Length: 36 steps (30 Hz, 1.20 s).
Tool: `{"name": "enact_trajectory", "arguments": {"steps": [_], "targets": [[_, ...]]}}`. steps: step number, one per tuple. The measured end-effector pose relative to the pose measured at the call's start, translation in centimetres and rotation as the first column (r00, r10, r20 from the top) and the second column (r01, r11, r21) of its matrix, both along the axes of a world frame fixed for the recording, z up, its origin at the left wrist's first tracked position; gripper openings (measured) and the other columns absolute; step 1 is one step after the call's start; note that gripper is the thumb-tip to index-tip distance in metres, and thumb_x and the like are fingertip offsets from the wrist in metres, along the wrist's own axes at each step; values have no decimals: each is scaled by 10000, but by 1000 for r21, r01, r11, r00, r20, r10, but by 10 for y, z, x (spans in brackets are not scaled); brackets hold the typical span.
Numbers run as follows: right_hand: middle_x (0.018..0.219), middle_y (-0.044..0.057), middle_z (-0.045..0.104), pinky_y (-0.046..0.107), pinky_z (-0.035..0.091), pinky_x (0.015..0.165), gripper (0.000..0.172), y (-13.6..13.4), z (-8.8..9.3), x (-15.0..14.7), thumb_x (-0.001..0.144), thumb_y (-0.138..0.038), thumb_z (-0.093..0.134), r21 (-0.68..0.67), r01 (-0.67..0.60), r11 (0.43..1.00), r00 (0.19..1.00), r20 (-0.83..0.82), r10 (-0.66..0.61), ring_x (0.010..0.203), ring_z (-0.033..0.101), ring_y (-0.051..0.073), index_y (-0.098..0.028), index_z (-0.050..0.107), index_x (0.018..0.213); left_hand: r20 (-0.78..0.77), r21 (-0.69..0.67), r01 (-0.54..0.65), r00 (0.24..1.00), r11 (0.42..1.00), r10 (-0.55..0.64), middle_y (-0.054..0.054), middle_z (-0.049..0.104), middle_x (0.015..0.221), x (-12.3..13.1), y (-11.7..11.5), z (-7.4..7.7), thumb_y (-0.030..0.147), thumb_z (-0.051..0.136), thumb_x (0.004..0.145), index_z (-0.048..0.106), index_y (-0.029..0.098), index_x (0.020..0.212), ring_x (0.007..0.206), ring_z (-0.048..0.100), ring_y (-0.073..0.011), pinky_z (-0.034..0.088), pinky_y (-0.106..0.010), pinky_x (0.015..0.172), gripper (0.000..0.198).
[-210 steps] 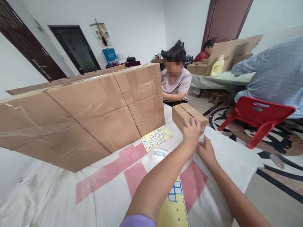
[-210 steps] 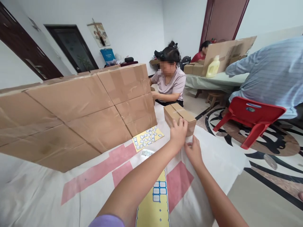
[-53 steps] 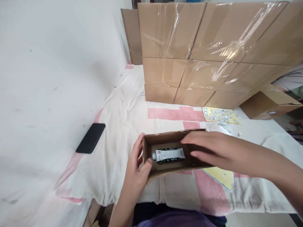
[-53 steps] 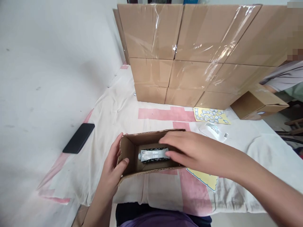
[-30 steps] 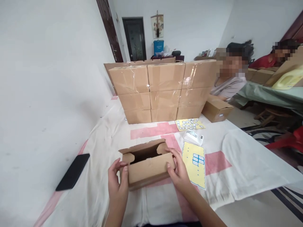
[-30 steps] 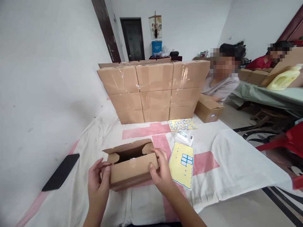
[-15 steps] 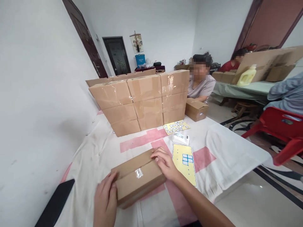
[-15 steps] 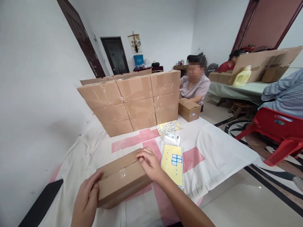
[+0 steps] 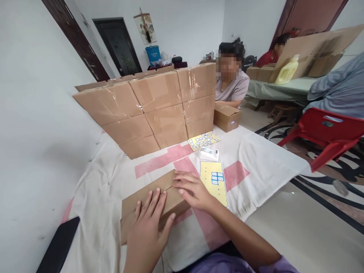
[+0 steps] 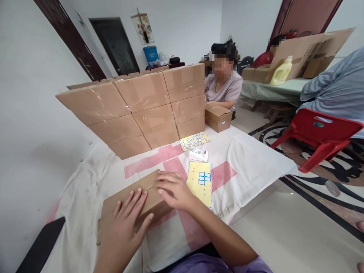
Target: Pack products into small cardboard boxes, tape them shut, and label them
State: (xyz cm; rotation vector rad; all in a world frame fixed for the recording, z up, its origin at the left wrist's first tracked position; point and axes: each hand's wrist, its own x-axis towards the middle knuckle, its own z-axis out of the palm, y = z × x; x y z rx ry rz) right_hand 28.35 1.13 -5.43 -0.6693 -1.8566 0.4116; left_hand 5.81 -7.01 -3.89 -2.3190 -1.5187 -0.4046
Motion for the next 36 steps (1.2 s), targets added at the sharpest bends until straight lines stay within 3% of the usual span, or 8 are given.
{"name": "enact_trajectory", "arguments": {"steps": [3,6,10,13,18,27,31,36], "targets": [[1137,82,702,447,446,1059,203,37,8,52,938,-237,523,-153,274,949,962,34,-272,1165,620,245,-237,717,997,6,-6,16,1000,1000,-16,-25,493,1541,-2,1,1,432,474,983,397,266,1526,1421,469,-272,360,-457,1134,573],[1254,110,659,454,390,1110,258,88,15,117,920,-250,491,-476,533,699,845,252,-472,1274,544,278,-207,720,1031,36,4,-7,999,1000,7,-29,509,1530,-1,0,2,418,452,994,421,249,1507,1420,469,-274,326,-464,1151,541],[881,87,734,404,507,907,159,138,20,173,806,-213,588,-654,483,583,874,399,-277,970,670,279,-182,727,735,46,22,6,999,1000,-7,-14,496,1543,0,-1,0,412,483,980,392,260,1523,1440,443,-250,223,-423,1211,571],[761,63,720,340,523,722,97,158,21,182,732,-220,677,-761,424,490,894,438,-94,821,668,246,-187,703,645,73,5,-9,997,1000,9,-5,485,1551,1,-1,-2,407,503,970,371,280,1535,1458,419,-234,176,-405,1239,594],[705,90,666,333,495,602,145,182,21,182,605,-171,801,-843,398,363,897,440,38,714,636,236,-175,658,632,164,-32,-31,986,999,36,-16,502,1539,6,-4,0,403,505,967,389,305,1529,1453,427,-250,207,-447,1239,582],[648,39,580,260,413,479,182,186,3,184,701,-262,737,-886,371,277,918,395,34,536,485,119,-185,573,685,295,-83,-80,950,993,102,-14,516,1527,18,-9,9,396,479,987,476,308,1473,1446,436,-254,233,-480,1232,495],[750,82,625,278,459,481,157,175,8,188,713,-233,730,-904,305,300,950,309,-33,594,561,161,-179,584,737,285,-74,-82,953,994,100,-18,524,1522,19,-9,10,395,473,990,487,295,1458,1445,437,-249,222,-473,1234,478],[778,69,640,293,571,616,174,153,11,194,736,-213,742,-916,170,365,984,140,-106,710,640,184,-176,571,739,255,-43,-79,963,996,87,-15,529,1517,15,-7,4,404,474,980,467,309,1475,1436,450,-257,230,-481,1227,504]]}}
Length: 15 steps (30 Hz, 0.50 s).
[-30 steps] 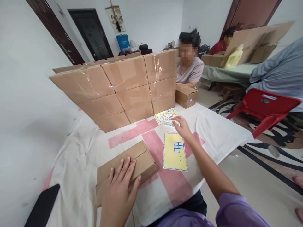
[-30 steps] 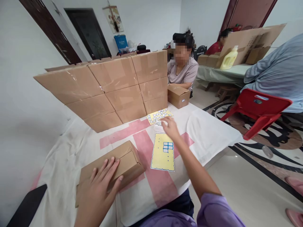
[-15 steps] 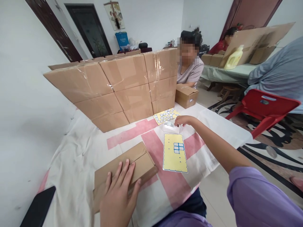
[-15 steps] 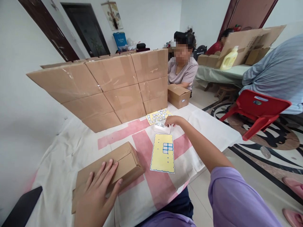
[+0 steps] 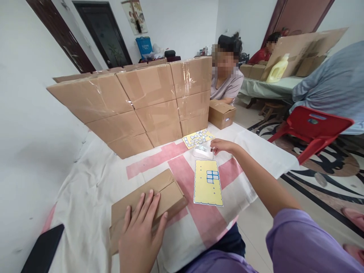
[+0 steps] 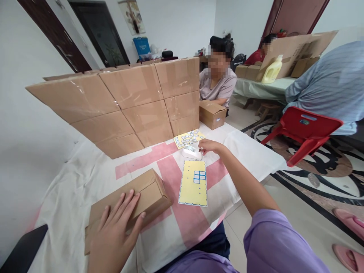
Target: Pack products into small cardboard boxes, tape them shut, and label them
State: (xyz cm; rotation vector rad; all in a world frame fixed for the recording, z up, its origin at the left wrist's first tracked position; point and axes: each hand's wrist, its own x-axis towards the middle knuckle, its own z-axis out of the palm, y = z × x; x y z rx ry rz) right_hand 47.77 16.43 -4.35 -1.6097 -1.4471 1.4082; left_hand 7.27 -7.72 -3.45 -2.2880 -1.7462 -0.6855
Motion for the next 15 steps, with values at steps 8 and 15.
{"name": "enact_trajectory", "arguments": {"steps": [8,15], "targets": [[787,22,610,289,581,769,163,-23,-28,9,736,-239,720,124,92,988,951,-305,-50,754,628,148,-183,569,763,-41,32,11,999,999,-9,-24,546,1503,-1,2,1,395,498,963,493,281,1448,1417,475,-257,244,-454,1212,499],[825,54,595,306,588,709,221,-11,-44,18,674,-268,725,117,72,991,868,-497,-4,779,597,165,-181,526,636,-10,12,-28,1000,1000,28,-24,549,1500,5,2,2,393,496,959,492,299,1454,1415,477,-265,242,-471,1212,504]]}}
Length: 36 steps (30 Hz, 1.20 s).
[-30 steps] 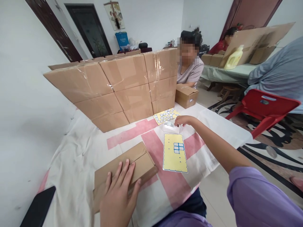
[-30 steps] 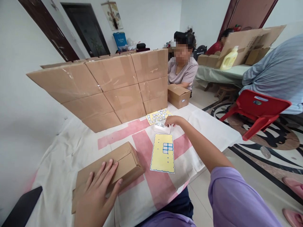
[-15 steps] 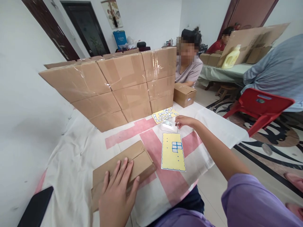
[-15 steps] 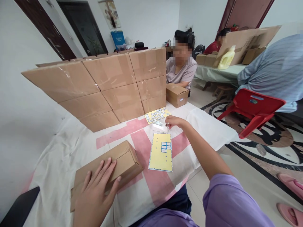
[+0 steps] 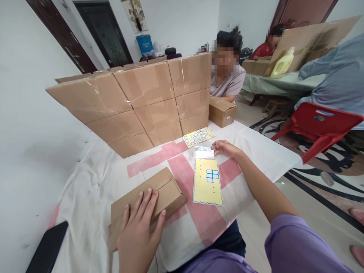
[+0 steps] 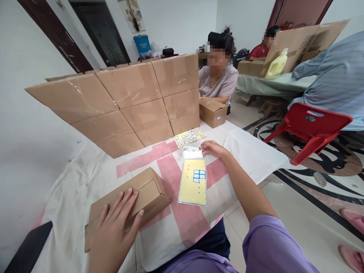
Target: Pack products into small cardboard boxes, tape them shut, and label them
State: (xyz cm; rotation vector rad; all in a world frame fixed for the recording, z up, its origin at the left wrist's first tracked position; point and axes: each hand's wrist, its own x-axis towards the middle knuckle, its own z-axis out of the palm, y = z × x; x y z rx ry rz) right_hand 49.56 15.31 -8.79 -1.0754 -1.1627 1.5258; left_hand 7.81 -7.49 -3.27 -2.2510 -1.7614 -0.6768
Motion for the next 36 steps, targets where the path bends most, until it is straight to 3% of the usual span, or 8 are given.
{"name": "enact_trajectory", "arguments": {"steps": [4,10,13,18,26,31,36], "targets": [[737,37,576,318,585,661,238,9,-1,4,657,-257,711,-24,-77,997,995,-60,75,709,587,161,-179,500,579,-18,-11,-12,1000,1000,12,-23,542,1507,0,0,1,398,486,966,488,295,1455,1424,465,-261,245,-468,1210,499],[705,46,630,287,574,695,183,14,-3,10,663,-229,772,-53,-130,990,989,-80,125,696,610,152,-149,607,655,-43,-8,-30,999,1000,30,-33,559,1492,5,4,6,415,469,972,494,283,1443,1416,473,-265,268,-466,1198,490],[713,33,632,265,568,735,239,12,-7,11,666,-266,816,-47,-112,993,988,-108,107,717,621,138,-151,606,659,-48,3,-38,998,999,38,-44,565,1485,9,6,7,413,464,972,498,277,1437,1410,481,-275,288,-479,1185,486],[673,-2,570,272,570,768,416,10,-9,11,639,-268,867,-40,-91,995,983,-166,83,710,610,125,-182,469,561,-68,2,-48,997,999,48,-55,556,1493,9,8,5,410,476,963,473,282,1460,1410,481,-289,301,-494,1177,513],[667,-9,523,278,584,819,292,10,-11,13,695,-235,825,-48,-32,998,973,-231,20,762,629,141,-165,551,620,-8,-17,-72,997,997,72,-64,539,1509,15,8,4,405,466,971,460,291,1474,1441,441,-291,257,-516,1210,516],[644,-25,500,259,592,791,305,12,-14,13,683,-236,841,-56,-27,998,964,-264,12,758,646,135,-165,550,626,-15,-8,-74,997,997,74,-70,548,1500,16,8,4,403,472,967,473,280,1469,1439,444,-294,254,-512,1213,517],[696,-35,572,251,604,753,381,15,-16,12,655,-215,875,-65,-6,998,962,-274,-12,716,669,116,-185,496,654,-25,10,-78,997,997,78,-73,550,1498,16,8,4,380,479,970,483,264,1464,1429,458,-295,261,-510,1212,507]]}}
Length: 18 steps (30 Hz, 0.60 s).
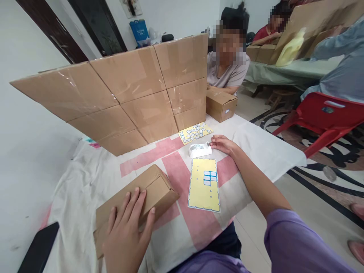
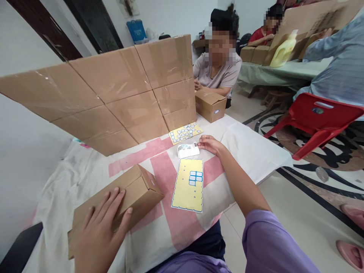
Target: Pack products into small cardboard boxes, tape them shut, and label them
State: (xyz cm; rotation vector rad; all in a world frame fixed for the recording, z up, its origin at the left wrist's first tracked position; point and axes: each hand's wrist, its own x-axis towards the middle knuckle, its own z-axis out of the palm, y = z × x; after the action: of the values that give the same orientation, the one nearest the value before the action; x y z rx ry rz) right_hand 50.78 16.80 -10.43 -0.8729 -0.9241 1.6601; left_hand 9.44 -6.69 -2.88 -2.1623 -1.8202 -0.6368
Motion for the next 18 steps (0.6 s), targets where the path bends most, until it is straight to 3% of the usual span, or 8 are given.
{"name": "enact_trajectory", "arguments": {"steps": [4,10,15,18], "targets": [[698,-28,618,250,614,698,407,1,0,1,649,-210,881,-17,8,1000,1000,24,-7,704,700,133,-193,474,659,-5,15,0,1000,1000,1,-81,559,1488,2,0,0,378,483,975,497,251,1449,1421,468,-296,274,-510,1206,491],[688,46,708,214,559,486,396,2,3,7,649,-174,869,-69,0,998,994,112,8,594,706,158,-196,474,643,-31,40,13,999,999,-11,-88,574,1473,3,0,1,380,497,972,503,239,1441,1398,494,-310,306,-519,1185,490],[823,82,761,183,506,405,465,1,7,7,636,-159,876,-118,29,993,987,158,-10,610,723,159,-199,413,610,-32,52,14,999,999,-12,-92,584,1461,3,0,3,373,503,971,507,235,1437,1383,509,-322,333,-531,1165,486],[788,76,756,187,537,426,445,0,9,7,633,-104,869,-178,59,982,980,195,-24,595,720,155,-197,434,619,-29,57,14,999,998,-12,-96,588,1456,4,1,3,370,514,967,506,239,1438,1379,514,-324,340,-534,1160,489]]}}
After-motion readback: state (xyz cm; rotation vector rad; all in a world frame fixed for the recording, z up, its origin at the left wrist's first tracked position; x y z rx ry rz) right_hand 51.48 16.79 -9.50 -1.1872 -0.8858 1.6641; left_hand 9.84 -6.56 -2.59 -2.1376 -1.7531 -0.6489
